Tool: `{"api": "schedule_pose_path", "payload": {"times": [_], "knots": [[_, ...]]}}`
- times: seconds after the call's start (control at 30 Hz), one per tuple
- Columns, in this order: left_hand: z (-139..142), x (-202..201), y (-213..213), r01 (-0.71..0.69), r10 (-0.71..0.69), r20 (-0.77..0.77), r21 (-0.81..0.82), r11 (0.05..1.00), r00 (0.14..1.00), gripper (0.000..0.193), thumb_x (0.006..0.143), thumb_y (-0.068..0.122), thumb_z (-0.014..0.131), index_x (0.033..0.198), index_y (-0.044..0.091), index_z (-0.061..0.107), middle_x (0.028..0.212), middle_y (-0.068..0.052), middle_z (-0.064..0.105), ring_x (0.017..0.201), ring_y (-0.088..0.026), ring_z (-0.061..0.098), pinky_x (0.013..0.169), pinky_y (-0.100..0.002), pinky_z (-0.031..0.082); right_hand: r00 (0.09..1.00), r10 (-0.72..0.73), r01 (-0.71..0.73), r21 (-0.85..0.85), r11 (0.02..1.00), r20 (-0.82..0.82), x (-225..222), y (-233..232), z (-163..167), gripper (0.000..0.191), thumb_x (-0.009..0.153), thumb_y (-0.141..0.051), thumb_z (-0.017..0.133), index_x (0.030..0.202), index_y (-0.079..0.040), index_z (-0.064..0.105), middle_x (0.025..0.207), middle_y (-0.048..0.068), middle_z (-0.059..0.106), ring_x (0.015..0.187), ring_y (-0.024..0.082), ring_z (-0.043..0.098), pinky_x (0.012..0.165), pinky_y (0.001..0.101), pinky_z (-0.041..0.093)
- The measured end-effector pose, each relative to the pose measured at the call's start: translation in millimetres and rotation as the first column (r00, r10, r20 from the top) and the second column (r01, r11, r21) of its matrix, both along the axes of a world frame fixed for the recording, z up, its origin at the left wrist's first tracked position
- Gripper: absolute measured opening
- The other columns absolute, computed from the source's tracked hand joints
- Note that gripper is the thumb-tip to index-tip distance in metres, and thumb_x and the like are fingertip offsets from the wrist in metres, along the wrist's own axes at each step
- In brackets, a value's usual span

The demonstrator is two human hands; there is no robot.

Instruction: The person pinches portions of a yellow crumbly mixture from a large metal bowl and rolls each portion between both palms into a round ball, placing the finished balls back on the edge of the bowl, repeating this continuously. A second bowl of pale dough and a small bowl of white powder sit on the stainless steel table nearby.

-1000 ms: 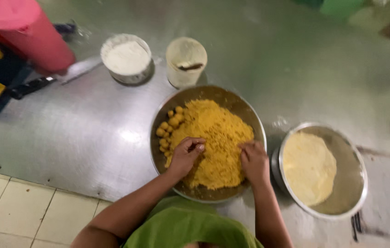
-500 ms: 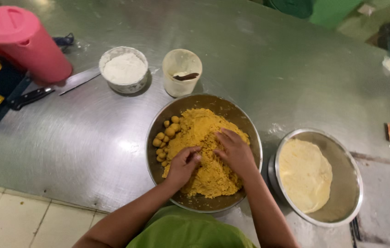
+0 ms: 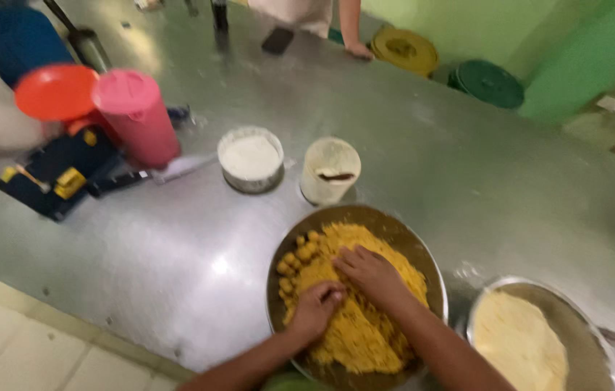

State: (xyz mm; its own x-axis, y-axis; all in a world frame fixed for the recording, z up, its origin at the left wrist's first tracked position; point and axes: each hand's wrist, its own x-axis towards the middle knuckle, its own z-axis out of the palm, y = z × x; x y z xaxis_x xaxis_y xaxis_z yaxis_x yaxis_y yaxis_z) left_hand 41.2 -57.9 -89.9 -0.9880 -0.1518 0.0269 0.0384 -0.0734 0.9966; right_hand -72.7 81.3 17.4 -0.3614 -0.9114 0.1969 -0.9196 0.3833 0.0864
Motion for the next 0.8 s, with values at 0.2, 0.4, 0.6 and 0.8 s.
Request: {"api": "schedule_pose_path", "payload": {"times": [0.2, 0.4, 0.6, 0.8], "knots": [[0, 1, 1, 0.003, -0.005, 0.031, 0.04, 0.999, 0.999, 0.019, 0.101, 0.013, 0.066, 0.112, -0.001, 0.072, 0.094, -0.007, 0.072, 0.086, -0.012, 0.063, 0.078, -0.027, 0.053, 0.989, 0.125, -0.141, 0.232, 0.963, 0.082, -16, 3, -11, 0.019, 0.081, -0.016, 0.067, 0.1, -0.014, 0.068, 0.099, 0.001, 0.061, 0.096, 0.021, 0.062, 0.077, 0.0367, 0.056], [5, -1, -9, -0.069, 0.071, -0.063, 0.037, 0.997, 0.995, 0.021, 0.1, 0.016, 0.067, 0.108, -0.002, 0.073, 0.098, -0.005, 0.07, 0.09, -0.011, 0.065, 0.081, -0.026, 0.053, 0.99, 0.051, -0.082, 0.24, 0.967, 0.13, -16, 1, -8, 0.015, 0.083, -0.015, 0.065, 0.098, -0.013, 0.069, 0.098, 0.001, 0.061, 0.098, 0.022, 0.061, 0.076, 0.0358, 0.056], [4, -7, -15, -0.015, 0.013, 0.014, 0.196, 0.981, 1.0, 0.022, 0.105, 0.021, 0.064, 0.102, 0.0, 0.069, 0.082, 0.003, 0.057, 0.076, -0.007, 0.05, 0.068, -0.024, 0.047, 0.993, 0.001, -0.034, 0.283, 0.959, 0.119, -9, 2, -1, 0.019, 0.079, -0.013, 0.064, 0.098, -0.012, 0.067, 0.1, 0.003, 0.06, 0.099, 0.023, 0.06, 0.073, 0.0358, 0.057], [8, -10, -14, -0.017, 0.007, 0.043, 0.215, 0.976, 0.999, 0.017, 0.102, 0.019, 0.065, 0.1, 0.002, 0.069, 0.081, 0.004, 0.059, 0.073, -0.004, 0.052, 0.066, -0.022, 0.047, 0.985, -0.06, 0.021, 0.233, 0.972, 0.16, -16, 5, -10, 0.011, 0.085, -0.013, 0.063, 0.096, -0.013, 0.065, 0.1, 0.002, 0.06, 0.101, 0.024, 0.062, 0.073, 0.0381, 0.057]]}}
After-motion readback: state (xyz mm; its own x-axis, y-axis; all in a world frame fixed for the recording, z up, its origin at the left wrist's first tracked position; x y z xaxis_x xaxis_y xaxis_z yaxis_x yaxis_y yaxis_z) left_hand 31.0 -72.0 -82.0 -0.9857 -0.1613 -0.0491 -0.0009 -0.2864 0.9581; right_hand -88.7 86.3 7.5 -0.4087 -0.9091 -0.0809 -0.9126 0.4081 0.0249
